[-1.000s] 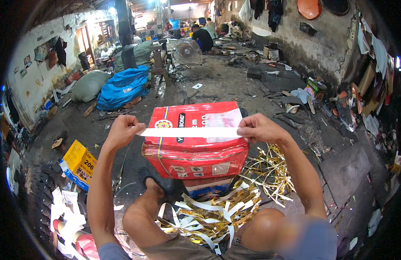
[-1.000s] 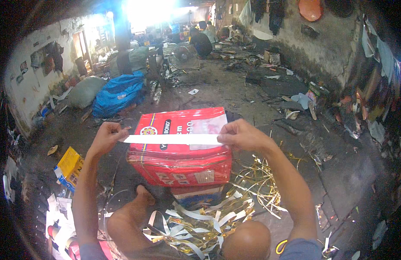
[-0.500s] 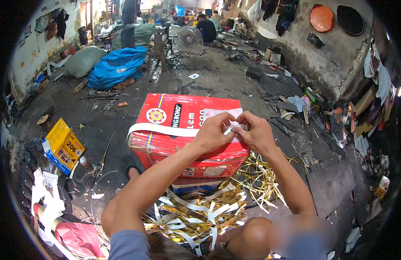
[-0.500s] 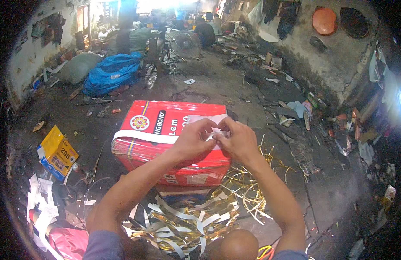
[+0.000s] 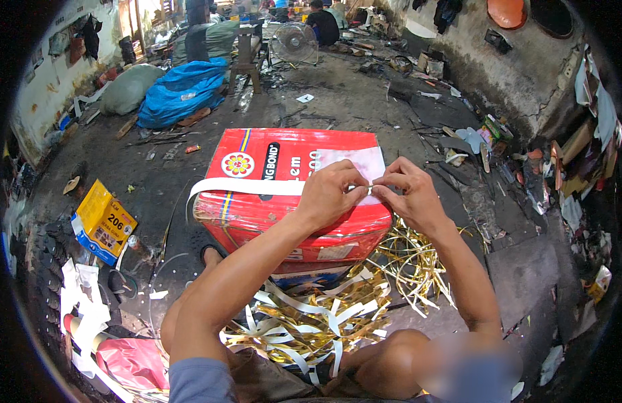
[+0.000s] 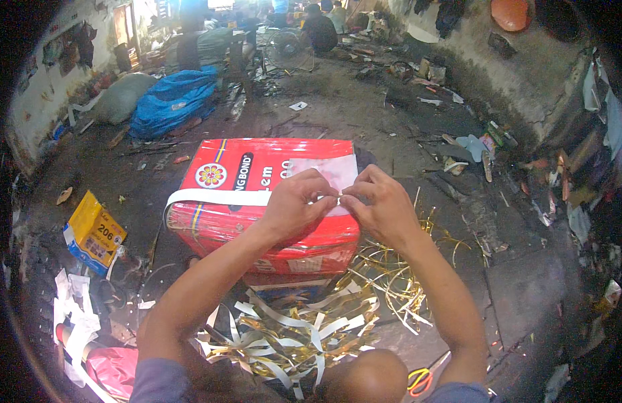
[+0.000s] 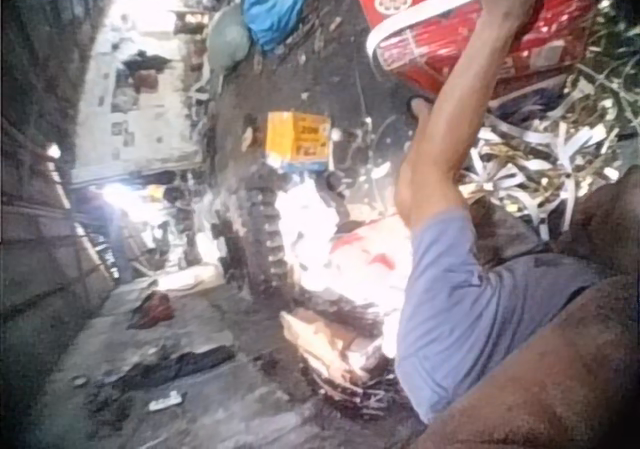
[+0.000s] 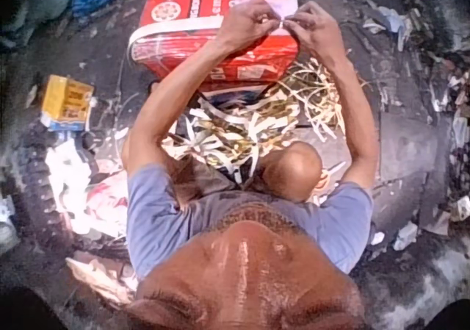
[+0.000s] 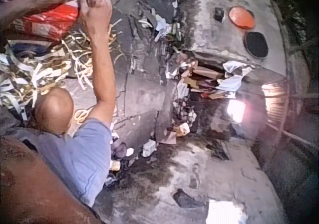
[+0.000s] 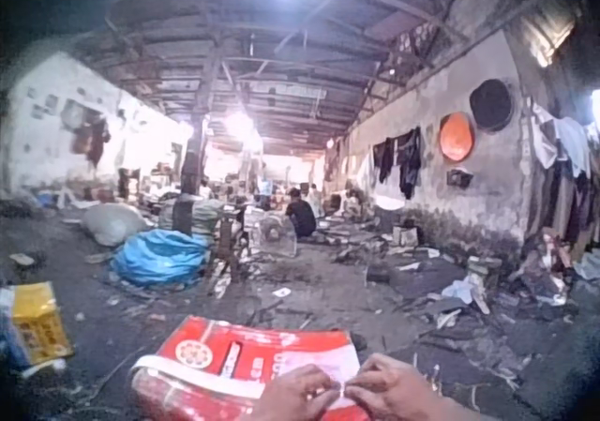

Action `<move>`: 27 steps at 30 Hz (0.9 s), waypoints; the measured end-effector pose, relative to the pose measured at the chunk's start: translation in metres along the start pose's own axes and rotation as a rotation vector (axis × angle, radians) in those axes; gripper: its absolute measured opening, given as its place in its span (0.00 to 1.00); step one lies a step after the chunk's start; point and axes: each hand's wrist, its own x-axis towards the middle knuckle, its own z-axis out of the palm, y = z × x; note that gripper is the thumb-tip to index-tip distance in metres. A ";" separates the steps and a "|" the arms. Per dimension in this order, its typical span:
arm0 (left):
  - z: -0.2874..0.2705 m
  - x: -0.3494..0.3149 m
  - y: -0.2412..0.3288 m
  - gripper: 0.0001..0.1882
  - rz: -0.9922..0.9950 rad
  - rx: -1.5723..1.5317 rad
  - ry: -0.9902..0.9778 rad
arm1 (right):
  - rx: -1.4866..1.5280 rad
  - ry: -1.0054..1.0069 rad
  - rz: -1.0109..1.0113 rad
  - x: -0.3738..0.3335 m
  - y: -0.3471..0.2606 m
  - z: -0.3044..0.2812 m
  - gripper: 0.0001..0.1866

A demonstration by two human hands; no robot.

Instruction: The person wraps a red cardboard box with white and gold ribbons. They repeatedly pull ribbon from a pile, wrap it around the box, and secure it by hand.

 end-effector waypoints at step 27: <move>0.001 0.013 0.002 0.07 -0.027 0.068 -0.025 | 0.625 0.200 0.381 -0.002 0.018 0.043 0.09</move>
